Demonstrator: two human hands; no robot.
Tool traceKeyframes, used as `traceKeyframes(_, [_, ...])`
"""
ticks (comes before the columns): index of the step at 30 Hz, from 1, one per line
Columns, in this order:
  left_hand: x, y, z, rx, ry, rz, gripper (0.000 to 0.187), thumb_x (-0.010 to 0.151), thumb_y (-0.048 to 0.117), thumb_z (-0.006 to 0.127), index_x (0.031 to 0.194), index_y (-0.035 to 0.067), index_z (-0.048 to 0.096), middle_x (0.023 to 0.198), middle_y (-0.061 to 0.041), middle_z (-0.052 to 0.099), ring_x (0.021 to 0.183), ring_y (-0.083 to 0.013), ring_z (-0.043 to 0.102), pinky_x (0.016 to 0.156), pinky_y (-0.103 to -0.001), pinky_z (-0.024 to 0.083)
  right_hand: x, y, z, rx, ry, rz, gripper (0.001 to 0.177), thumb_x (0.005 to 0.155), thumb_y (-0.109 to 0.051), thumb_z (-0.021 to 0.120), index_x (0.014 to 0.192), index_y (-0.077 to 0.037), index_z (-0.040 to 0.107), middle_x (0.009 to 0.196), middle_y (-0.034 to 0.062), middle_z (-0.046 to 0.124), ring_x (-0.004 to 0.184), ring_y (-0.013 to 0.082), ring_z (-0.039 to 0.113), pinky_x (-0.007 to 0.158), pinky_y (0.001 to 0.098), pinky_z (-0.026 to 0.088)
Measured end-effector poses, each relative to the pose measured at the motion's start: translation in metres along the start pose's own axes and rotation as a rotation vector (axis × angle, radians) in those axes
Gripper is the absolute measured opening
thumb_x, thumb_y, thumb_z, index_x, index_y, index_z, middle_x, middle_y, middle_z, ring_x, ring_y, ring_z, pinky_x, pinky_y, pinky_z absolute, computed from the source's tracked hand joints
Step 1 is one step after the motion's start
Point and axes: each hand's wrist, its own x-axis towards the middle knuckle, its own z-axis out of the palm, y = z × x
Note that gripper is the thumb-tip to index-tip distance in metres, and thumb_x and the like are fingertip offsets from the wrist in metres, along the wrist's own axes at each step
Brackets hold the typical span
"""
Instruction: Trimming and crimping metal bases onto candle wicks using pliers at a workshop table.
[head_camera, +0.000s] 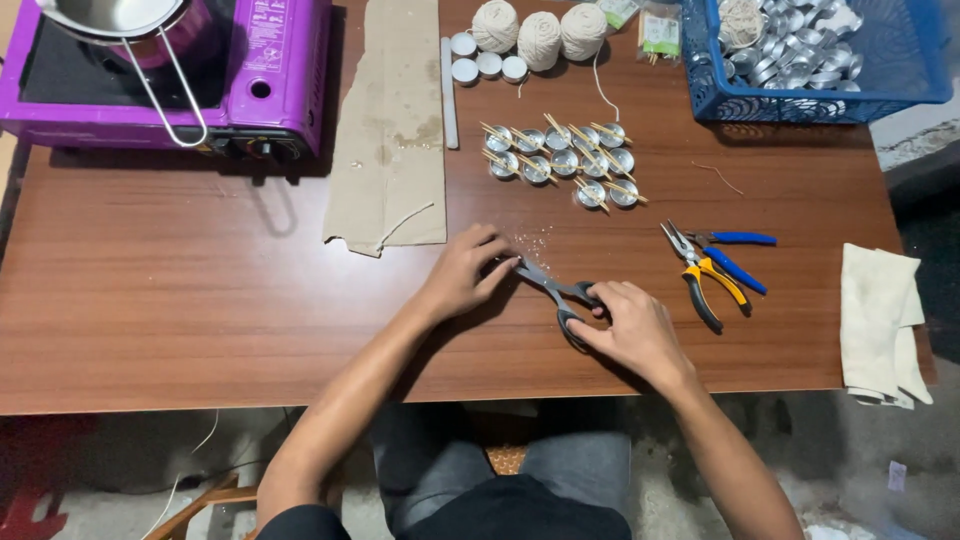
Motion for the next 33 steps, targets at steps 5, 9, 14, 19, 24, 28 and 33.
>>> traceKeyframes(5, [-0.001,-0.007,-0.001,-0.135,0.131,-0.137,0.010,0.099,0.021,0.064,0.100,0.013,0.071,0.083,-0.007,0.067,0.081,-0.0278,0.068,0.076,-0.037,0.057,-0.004,0.019,0.002,0.088,0.105,0.001,0.045,0.073,-0.043,0.087,0.105,-0.014,0.074,0.084,0.0020,0.074,0.088,0.0218,0.071,0.074,0.0355,0.061])
traceKeyframes(9, [0.000,-0.002,-0.010,-0.165,0.231,-0.161,0.009,0.098,0.015,0.065,0.103,0.012,0.072,0.083,-0.008,0.069,0.080,-0.0297,0.070,0.074,-0.039,0.057,-0.014,0.070,-0.010,0.262,0.409,0.137,0.045,0.073,-0.026,0.095,0.112,-0.012,0.076,0.089,0.0049,0.075,0.074,0.0184,0.068,0.063,0.0289,0.056])
traceKeyframes(14, [0.002,0.009,-0.014,-0.214,0.212,-0.165,0.011,0.096,0.011,0.066,0.103,0.008,0.074,0.091,-0.010,0.072,0.085,-0.0265,0.070,0.076,-0.035,0.054,-0.021,0.154,-0.048,0.263,0.620,0.309,0.035,0.089,-0.016,0.088,0.120,-0.004,0.077,0.091,0.0094,0.069,0.068,0.0120,0.055,0.066,0.0243,0.048])
traceKeyframes(19, [0.001,0.007,-0.014,-0.235,0.166,-0.164,0.012,0.093,0.008,0.067,0.101,0.005,0.076,0.100,-0.008,0.077,0.092,-0.0204,0.072,0.085,-0.031,0.055,-0.005,0.260,-0.066,-0.155,0.616,0.306,0.034,0.093,-0.037,0.086,0.105,-0.006,0.082,0.093,0.0108,0.076,0.092,0.0299,0.071,0.088,0.0431,0.048])
traceKeyframes(24, [0.001,0.004,-0.014,-0.269,0.122,-0.175,0.014,0.091,0.009,0.072,0.104,0.006,0.078,0.100,-0.010,0.078,0.090,-0.0212,0.074,0.082,-0.032,0.057,0.037,0.295,-0.085,-0.162,0.339,0.535,0.050,0.088,-0.052,0.080,0.109,-0.007,0.083,0.100,0.0189,0.078,0.101,0.0409,0.069,0.091,0.0473,0.048])
traceKeyframes(28, [0.000,0.005,-0.013,-0.257,0.130,-0.170,0.013,0.091,0.012,0.074,0.102,0.007,0.079,0.099,-0.009,0.079,0.089,-0.0193,0.075,0.081,-0.030,0.057,0.082,0.345,-0.101,-0.251,0.305,0.503,0.051,0.081,-0.050,0.090,0.111,-0.009,0.083,0.099,0.0161,0.078,0.091,0.0313,0.072,0.085,0.0391,0.053])
traceKeyframes(33, [0.000,0.001,-0.009,-0.263,0.131,-0.265,0.016,0.091,0.013,0.073,0.104,0.006,0.079,0.102,-0.009,0.080,0.093,-0.0175,0.077,0.085,-0.029,0.059,0.121,0.350,-0.126,-0.251,0.187,0.353,0.051,0.085,-0.033,0.086,0.128,-0.007,0.076,0.126,0.0198,0.069,0.114,0.0368,0.063,0.101,0.0445,0.045])
